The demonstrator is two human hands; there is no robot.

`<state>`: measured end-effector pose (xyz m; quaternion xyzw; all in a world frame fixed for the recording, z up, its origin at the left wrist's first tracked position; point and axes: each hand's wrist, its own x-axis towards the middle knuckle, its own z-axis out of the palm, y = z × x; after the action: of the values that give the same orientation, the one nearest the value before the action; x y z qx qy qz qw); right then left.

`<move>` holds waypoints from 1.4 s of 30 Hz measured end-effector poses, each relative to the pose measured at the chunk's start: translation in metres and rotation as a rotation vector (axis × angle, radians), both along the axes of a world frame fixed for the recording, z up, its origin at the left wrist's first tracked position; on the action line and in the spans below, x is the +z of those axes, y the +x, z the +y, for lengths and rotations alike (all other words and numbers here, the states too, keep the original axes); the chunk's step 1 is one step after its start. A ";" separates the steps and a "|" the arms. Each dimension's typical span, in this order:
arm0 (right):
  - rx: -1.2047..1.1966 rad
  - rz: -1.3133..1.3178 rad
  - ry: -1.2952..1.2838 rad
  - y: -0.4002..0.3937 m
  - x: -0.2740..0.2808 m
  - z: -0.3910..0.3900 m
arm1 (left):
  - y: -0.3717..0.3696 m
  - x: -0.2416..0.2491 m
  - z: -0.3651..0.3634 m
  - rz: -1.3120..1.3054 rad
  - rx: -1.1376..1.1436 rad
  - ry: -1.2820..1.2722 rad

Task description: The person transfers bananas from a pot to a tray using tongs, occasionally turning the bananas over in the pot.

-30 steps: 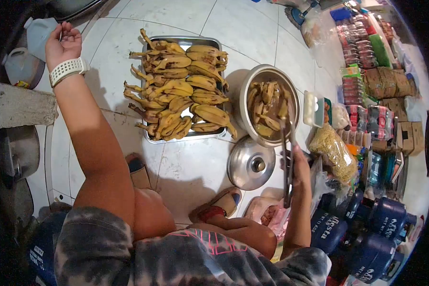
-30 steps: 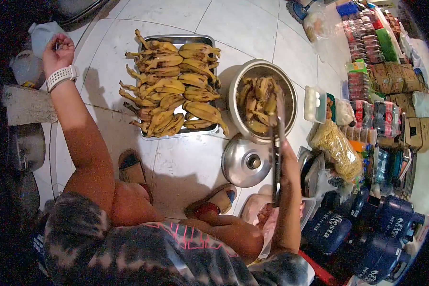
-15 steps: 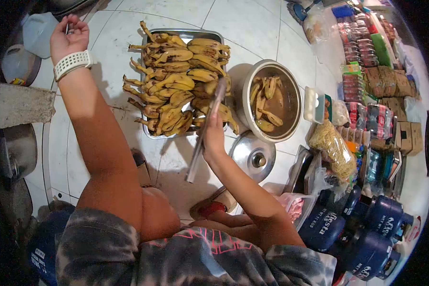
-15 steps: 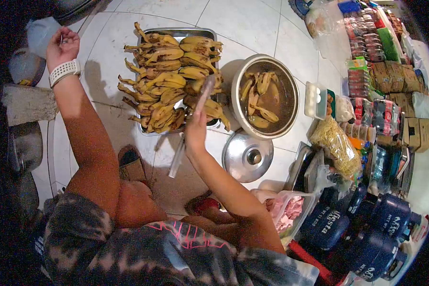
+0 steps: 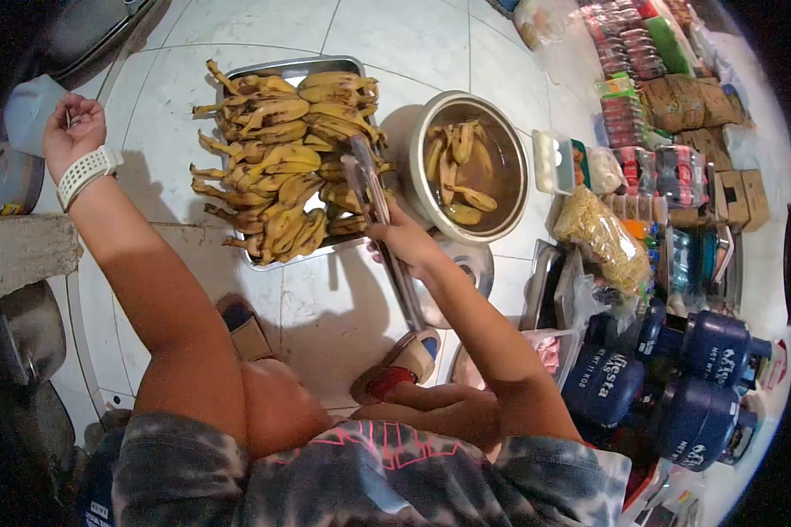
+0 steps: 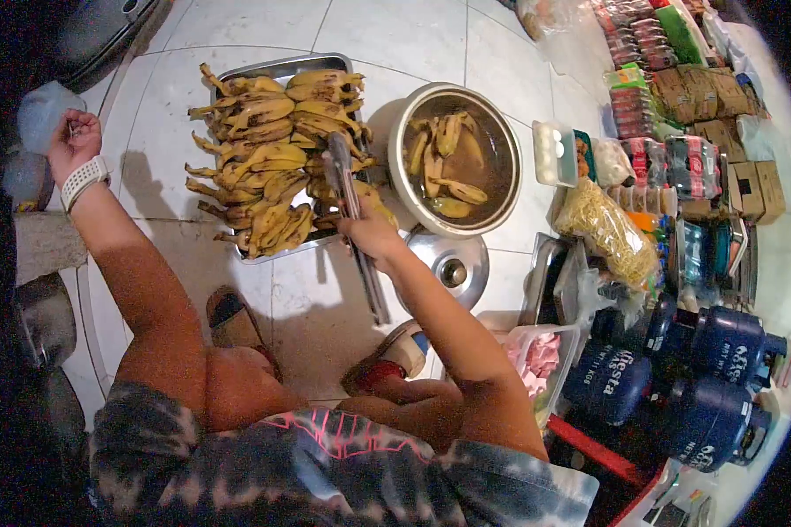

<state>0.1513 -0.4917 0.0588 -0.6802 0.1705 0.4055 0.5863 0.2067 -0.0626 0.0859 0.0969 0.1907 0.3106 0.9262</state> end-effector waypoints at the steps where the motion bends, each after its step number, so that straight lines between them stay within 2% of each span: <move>1: 0.068 -0.071 -0.018 -0.003 0.006 -0.012 | -0.001 0.004 -0.004 0.011 0.011 -0.014; 3: 0.140 -0.097 -0.071 -0.009 0.040 -0.037 | 0.002 -0.002 0.003 -0.003 -0.021 -0.014; 5: 0.243 -0.268 -0.180 -0.007 0.063 -0.072 | 0.004 -0.006 0.008 0.002 -0.030 -0.008; 6: 0.124 -0.238 -0.210 -0.006 0.068 -0.093 | 0.005 -0.006 0.008 0.012 -0.025 -0.002; 7: 0.196 -0.286 -0.273 0.001 0.083 -0.110 | 0.008 -0.005 0.006 0.021 -0.021 0.005; 8: 0.168 -0.282 -0.320 0.007 0.082 -0.135 | 0.009 -0.003 0.002 0.013 -0.026 0.014; 10: 0.225 -0.319 -0.631 0.022 0.067 -0.190 | 0.009 0.005 -0.009 -0.010 -0.034 0.033; 12: 0.271 -0.219 -0.852 0.037 0.067 -0.202 | 0.013 0.007 -0.012 -0.008 -0.045 0.054; 15: 0.374 -0.095 -0.901 0.055 0.051 -0.212 | 0.017 0.012 -0.020 0.017 -0.041 0.113; 18: 0.418 -0.106 -0.886 0.071 0.026 -0.214 | 0.018 0.016 -0.026 0.017 -0.070 0.156; 22: 0.623 -0.135 -1.037 0.096 0.008 -0.204 | 0.018 0.019 -0.033 0.035 -0.090 0.211; 25: 0.363 -0.149 -0.868 0.113 -0.024 -0.223 | 0.017 0.022 -0.040 0.049 -0.105 0.205; 27: 0.455 -0.138 -0.882 0.125 -0.032 -0.229 | 0.017 0.026 -0.049 0.089 -0.068 0.230; 29: 0.805 -0.106 -1.012 0.130 -0.010 -0.214 | 0.016 0.028 -0.052 0.074 -0.090 0.223; 33: 1.070 0.034 -1.114 0.134 0.005 -0.205 | 0.014 0.029 -0.053 0.055 -0.108 0.259; 35: 0.891 0.046 -1.008 0.131 0.008 -0.208 | 0.013 0.029 -0.050 0.048 -0.116 0.232; 37: 0.861 0.071 -1.016 0.128 0.016 -0.199 | 0.013 0.028 -0.046 0.046 -0.119 0.222; 39: 0.984 0.112 -1.140 0.135 0.019 -0.183 | 0.014 0.025 -0.045 0.049 -0.113 0.225; 42: 0.906 0.220 -1.163 0.146 0.013 -0.179 | 0.016 0.026 -0.046 0.053 -0.136 0.192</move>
<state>0.2973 -0.6708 0.0718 -0.8399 0.1180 0.5175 -0.1130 0.2223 -0.1086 0.1116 0.2062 0.1774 0.2614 0.9261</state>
